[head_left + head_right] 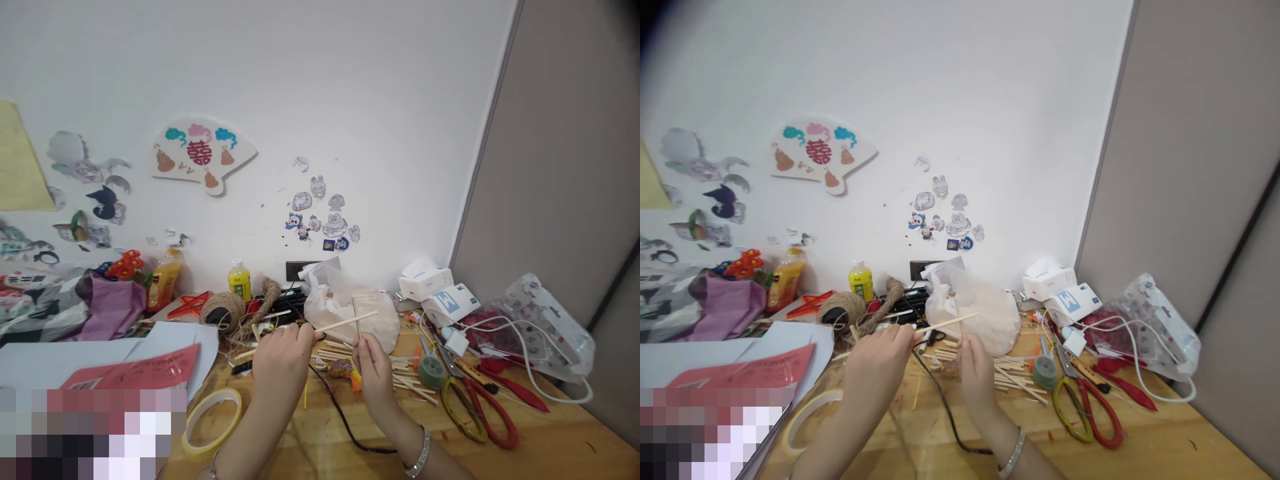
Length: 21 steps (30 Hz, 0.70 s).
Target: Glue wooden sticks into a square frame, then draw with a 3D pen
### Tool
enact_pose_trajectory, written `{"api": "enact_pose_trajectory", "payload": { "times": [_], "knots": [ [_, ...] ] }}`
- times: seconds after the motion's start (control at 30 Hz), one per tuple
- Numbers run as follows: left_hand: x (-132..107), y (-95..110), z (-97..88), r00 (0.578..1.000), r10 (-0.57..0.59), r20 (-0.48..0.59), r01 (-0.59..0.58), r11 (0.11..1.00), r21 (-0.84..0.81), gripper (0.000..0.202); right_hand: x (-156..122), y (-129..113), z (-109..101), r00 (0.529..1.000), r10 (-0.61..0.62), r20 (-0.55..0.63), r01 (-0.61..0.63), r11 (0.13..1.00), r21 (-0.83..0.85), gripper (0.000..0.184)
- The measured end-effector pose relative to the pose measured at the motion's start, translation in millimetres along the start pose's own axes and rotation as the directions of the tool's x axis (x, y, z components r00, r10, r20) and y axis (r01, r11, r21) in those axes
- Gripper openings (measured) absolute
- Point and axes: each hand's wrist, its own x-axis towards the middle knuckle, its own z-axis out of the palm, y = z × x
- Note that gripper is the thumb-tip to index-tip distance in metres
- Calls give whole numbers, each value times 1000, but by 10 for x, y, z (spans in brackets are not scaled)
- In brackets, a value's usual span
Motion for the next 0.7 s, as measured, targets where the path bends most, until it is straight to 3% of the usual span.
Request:
{"api": "enact_pose_trajectory", "payload": {
  "times": [0.2,0.43,0.57,0.7],
  "knots": [
    [51,-59,-117,998,-6,-68,4,999,-35,37,52,-158,-131,984,-170,51,176,969,-172,31],
    [37,-99,-219,987,-15,-158,0,995,-98,40,66,-460,-241,904,-421,78,420,836,-353,23],
    [29,-131,-321,982,-8,-190,-11,995,-101,38,30,-583,-262,866,-494,79,484,786,-384,19],
    [26,-206,-488,975,13,-222,-36,994,-101,31,-73,-661,-229,881,-472,24,452,827,-335,17]
  ]
}}
